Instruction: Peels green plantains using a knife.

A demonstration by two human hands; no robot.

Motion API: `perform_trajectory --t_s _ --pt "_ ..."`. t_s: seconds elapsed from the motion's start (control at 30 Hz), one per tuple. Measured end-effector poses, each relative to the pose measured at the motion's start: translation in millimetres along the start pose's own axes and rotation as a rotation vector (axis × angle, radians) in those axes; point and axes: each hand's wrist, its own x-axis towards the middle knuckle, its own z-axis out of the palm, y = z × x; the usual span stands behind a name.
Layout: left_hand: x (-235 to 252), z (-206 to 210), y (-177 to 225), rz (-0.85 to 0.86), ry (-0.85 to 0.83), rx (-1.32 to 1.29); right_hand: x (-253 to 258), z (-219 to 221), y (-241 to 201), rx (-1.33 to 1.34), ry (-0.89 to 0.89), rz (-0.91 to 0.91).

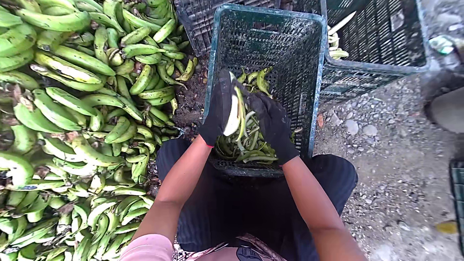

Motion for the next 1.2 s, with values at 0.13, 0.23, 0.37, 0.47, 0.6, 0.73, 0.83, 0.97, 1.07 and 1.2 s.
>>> perform_trajectory --t_s 0.13,0.23,0.37,0.47,0.6,0.73,0.83,0.97,1.07,1.2 --pt "-13 8 4 0.102 -0.276 0.313 3 -15 6 0.274 -0.088 0.131" --pt "-16 10 1 0.046 -0.334 0.313 5 -19 11 0.377 -0.137 0.166" --pt "-20 11 -2 0.122 -0.486 0.183 13 -9 28 0.409 -0.059 0.187" --pt "-14 8 2 0.002 -0.466 -0.066 12 -4 43 0.59 -0.095 0.015" --pt "-2 -10 13 -0.107 -0.173 -0.234 2 -10 23 0.191 -0.023 -0.196" --pt "7 -31 22 -0.329 -0.164 -0.502 -4 -4 24 -0.19 0.228 -0.63" --pt "12 -44 21 -0.455 -0.256 -0.65 -3 2 26 -0.191 0.292 -0.751" --pt "12 -41 25 -0.467 -0.158 -0.581 -5 3 22 -0.203 0.285 -0.675" --pt "8 -34 30 -0.337 -0.026 -0.458 -11 2 17 -0.197 0.221 -0.543" --pt "-1 -17 19 -0.036 0.066 -0.048 -7 0 4 -0.05 0.021 -0.22"
